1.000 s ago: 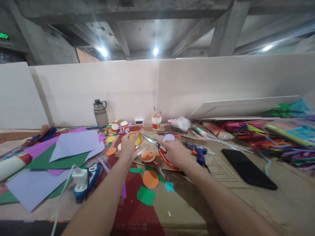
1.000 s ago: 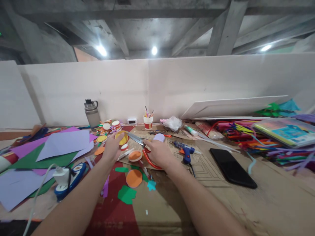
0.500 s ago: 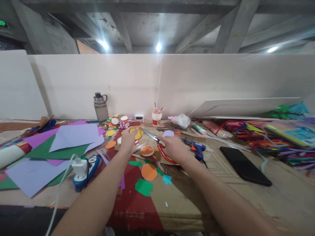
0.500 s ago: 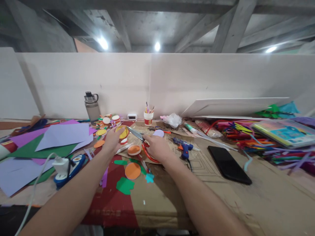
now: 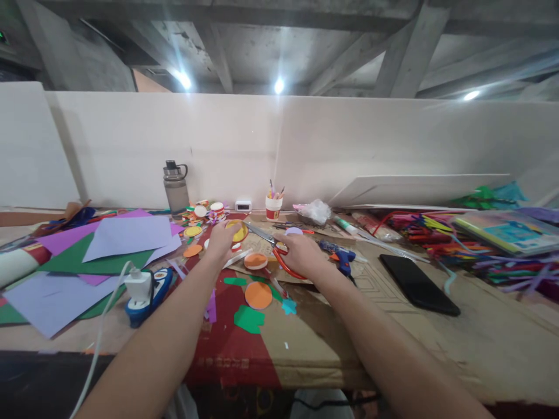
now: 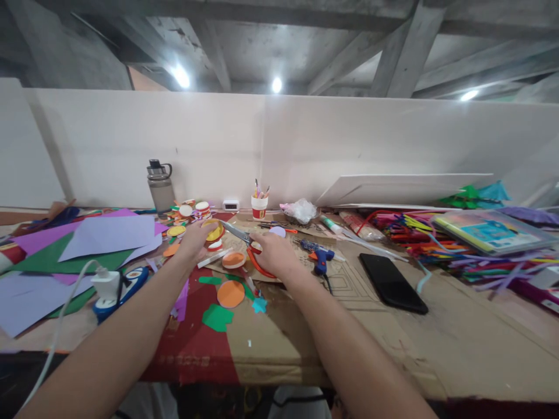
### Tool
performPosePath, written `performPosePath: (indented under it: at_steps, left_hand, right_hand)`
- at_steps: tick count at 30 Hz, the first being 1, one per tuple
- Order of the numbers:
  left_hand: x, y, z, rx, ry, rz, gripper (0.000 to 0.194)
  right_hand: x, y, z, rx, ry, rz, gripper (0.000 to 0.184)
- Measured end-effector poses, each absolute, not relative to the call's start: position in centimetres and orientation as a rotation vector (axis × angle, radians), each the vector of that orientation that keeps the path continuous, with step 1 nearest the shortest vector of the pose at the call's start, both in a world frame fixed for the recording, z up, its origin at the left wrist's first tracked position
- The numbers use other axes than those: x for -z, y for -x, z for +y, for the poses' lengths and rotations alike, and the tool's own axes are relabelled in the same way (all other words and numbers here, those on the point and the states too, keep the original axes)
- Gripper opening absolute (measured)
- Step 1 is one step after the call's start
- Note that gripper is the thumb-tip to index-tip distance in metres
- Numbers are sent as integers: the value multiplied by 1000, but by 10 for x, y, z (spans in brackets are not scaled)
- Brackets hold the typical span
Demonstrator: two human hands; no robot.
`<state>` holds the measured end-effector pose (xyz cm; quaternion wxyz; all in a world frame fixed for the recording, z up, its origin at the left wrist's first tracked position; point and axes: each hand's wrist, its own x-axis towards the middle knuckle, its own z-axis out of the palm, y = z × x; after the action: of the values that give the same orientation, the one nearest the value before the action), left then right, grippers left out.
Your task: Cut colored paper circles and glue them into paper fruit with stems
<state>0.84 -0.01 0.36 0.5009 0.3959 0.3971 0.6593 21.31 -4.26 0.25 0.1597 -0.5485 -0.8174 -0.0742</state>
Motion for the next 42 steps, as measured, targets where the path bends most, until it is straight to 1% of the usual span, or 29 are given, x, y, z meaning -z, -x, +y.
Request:
performPosePath:
  at_steps: [6,20,25,29,32,36,39,42]
  left_hand:
    - [0,-7,3,-1575,-975,965,23]
    - [1,-3,6,-1525,-925,930,23]
    - [-4,-2,4,-1534,-859,891,21]
    - [-6,-1,2,-1526,-909,847,25]
    - [-4,-3,1,-1539,-951,791,32]
    - [-1,-14,-2,-1583,-972,739,38]
    - [-1,-27,-7,-1568,-946,710,37]
    - [-1,-39,-14,-1509,-904,674,31]
  right_hand:
    - [-3,-213,-44,272,1561,-2401,39]
    - [-2,-213,-43,225,1579,-2410,42]
    - [6,-214,-35,13,1527,-2282,39]
    - [10,-216,-28,-196,1383,-2107,34]
    - [9,-213,-30,-487,1269,-1916,28]
    - [6,-201,-41,-918,1144,-1666,28]
    - [7,-191,-45,-998,1037,-1615,31]
    - [11,-186,-44,-1019,967,-1608,37]
